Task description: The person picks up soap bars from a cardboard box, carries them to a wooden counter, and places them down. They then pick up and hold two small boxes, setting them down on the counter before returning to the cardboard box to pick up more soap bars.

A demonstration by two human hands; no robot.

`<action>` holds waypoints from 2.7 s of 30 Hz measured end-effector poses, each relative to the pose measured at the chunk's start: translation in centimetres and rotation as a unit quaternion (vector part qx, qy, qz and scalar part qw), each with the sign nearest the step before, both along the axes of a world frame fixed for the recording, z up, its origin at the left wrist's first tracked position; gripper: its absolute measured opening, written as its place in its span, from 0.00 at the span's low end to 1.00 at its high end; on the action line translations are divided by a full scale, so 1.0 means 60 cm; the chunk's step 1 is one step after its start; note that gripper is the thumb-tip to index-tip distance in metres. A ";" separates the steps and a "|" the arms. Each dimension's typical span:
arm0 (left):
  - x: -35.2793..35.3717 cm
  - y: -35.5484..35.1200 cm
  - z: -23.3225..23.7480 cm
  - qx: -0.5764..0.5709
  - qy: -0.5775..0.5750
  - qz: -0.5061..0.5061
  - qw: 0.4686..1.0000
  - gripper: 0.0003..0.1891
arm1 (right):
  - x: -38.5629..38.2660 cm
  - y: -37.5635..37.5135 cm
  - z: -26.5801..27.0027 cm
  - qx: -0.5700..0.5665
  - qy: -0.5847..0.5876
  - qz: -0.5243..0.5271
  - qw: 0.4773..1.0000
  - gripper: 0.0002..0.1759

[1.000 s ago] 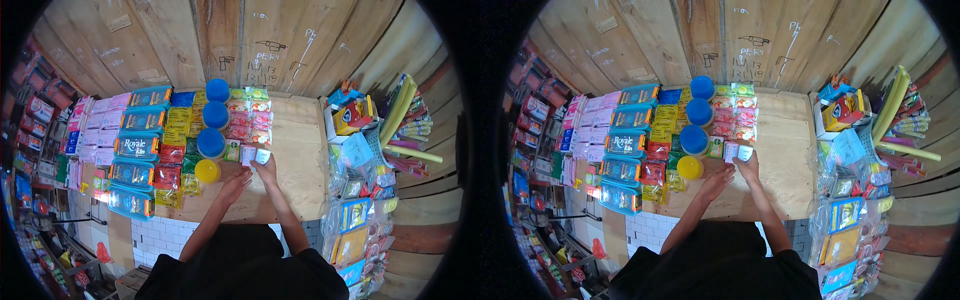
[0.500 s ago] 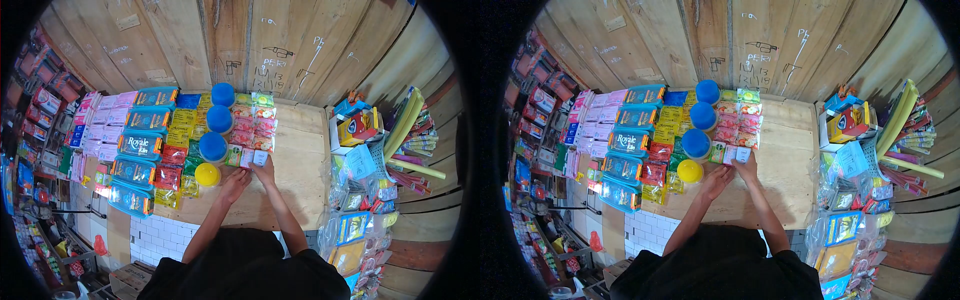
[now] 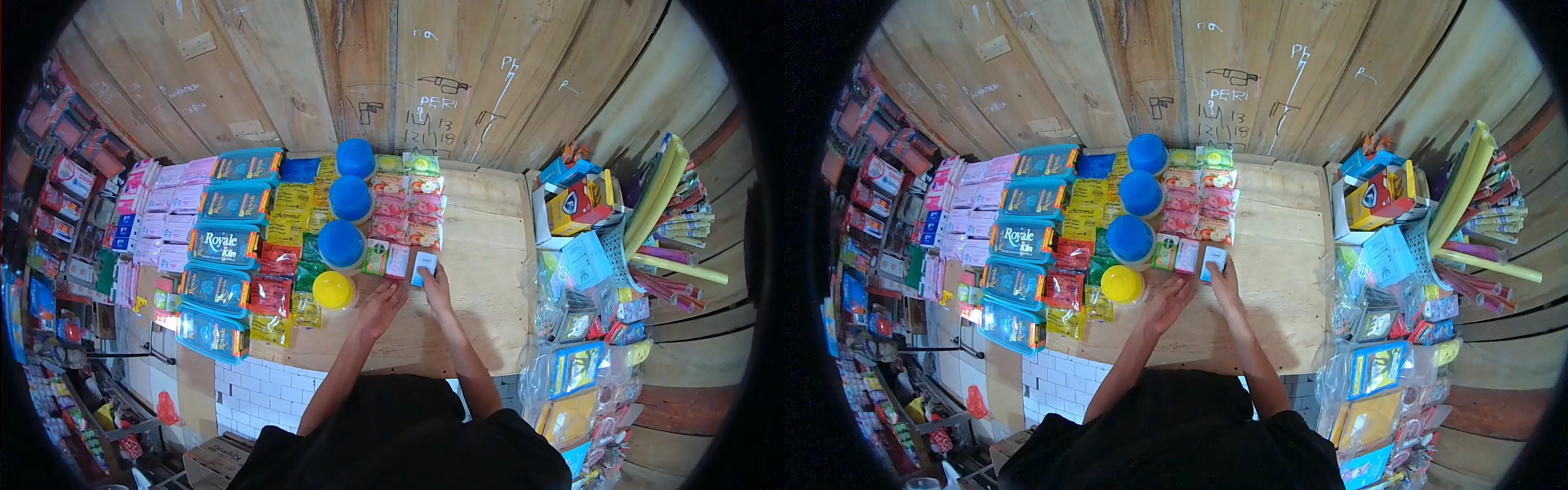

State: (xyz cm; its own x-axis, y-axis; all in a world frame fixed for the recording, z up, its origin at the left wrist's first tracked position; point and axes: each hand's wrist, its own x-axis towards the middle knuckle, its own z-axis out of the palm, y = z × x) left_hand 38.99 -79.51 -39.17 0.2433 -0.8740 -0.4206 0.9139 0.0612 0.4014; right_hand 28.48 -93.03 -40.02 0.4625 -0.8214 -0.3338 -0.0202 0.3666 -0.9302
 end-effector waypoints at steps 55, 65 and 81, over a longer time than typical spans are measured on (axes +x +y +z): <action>-0.033 0.064 0.005 0.062 -0.125 -0.104 0.985 0.26 | -0.089 0.054 -0.036 -0.222 0.017 -0.077 0.972 0.07; -0.091 0.162 -0.001 0.199 -0.301 -0.216 0.907 0.18 | -0.221 0.205 -0.011 -0.218 0.135 0.237 0.937 0.18; -0.075 0.164 -0.027 0.085 -0.462 -0.381 0.796 0.22 | -0.191 0.239 -0.005 -0.429 0.169 0.114 0.880 0.17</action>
